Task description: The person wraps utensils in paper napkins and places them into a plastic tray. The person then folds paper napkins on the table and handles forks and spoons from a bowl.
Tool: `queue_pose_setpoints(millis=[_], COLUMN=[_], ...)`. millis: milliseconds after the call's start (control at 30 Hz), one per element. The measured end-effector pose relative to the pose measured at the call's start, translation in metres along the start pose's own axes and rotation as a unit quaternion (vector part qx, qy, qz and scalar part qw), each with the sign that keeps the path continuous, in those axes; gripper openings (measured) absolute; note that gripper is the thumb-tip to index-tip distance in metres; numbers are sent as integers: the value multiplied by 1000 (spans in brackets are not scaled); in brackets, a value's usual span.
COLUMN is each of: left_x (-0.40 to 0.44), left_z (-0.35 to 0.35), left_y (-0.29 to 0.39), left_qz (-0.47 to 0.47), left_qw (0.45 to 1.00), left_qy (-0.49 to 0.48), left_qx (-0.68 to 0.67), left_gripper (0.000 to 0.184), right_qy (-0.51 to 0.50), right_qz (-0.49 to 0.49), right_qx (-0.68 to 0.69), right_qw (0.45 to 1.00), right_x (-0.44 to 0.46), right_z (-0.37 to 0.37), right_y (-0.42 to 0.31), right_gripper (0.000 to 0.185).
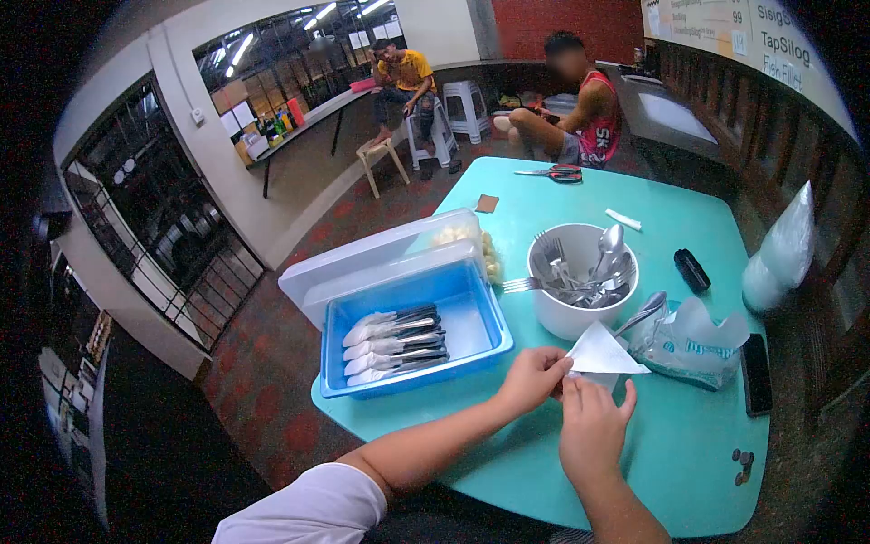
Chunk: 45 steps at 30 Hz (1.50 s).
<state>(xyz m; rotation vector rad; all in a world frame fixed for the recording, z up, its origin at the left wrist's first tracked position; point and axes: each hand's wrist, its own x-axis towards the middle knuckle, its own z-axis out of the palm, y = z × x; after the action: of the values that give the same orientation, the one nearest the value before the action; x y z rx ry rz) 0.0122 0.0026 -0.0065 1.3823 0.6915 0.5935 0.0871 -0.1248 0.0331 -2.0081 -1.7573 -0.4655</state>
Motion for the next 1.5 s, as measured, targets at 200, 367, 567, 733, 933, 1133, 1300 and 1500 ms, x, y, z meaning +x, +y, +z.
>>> queue_pose_setpoints(millis=[200, 367, 567, 733, 933, 1133, 1300, 1500], left_x=[1, 1, 8, 8, 7, 12, 0, 5], left_z=[5, 0, -11, -9, -6, -15, -15, -19], left_y=[-5, 5, 1, -2, -6, -10, 18, 10], left_qz=[24, 52, 64, 84, 107, 140, 173, 220], left_qw=[1000, 997, 996, 994, 991, 979, 975, 963], left_qy=[16, 58, 55, 65, 79, 106, 113, 153], left_qx=[2, 0, 13, 17, 9, 99, -79, -16], left_gripper=[27, 24, 26, 26, 28, 28, 26, 23], right_qy=[39, 55, 112, 137, 159, 247, 129, 250], right_qz=[2, -10, -57, -83, -137, -48, 97, -10], right_qx=[13, 56, 108, 128, 143, 226, 273, 162], right_qw=[999, 997, 986, 979, 967, 941, 948, 954], right_x=[3, 4, 11, 7, 8, 8, 12, 11], right_z=[3, 1, -8, -34, -52, -36, -8, -14], right_y=[2, 11, 21, 28, 26, 48, 82, 37], right_gripper=[14, 8, 10, 13, 17, 10, 14, 17])
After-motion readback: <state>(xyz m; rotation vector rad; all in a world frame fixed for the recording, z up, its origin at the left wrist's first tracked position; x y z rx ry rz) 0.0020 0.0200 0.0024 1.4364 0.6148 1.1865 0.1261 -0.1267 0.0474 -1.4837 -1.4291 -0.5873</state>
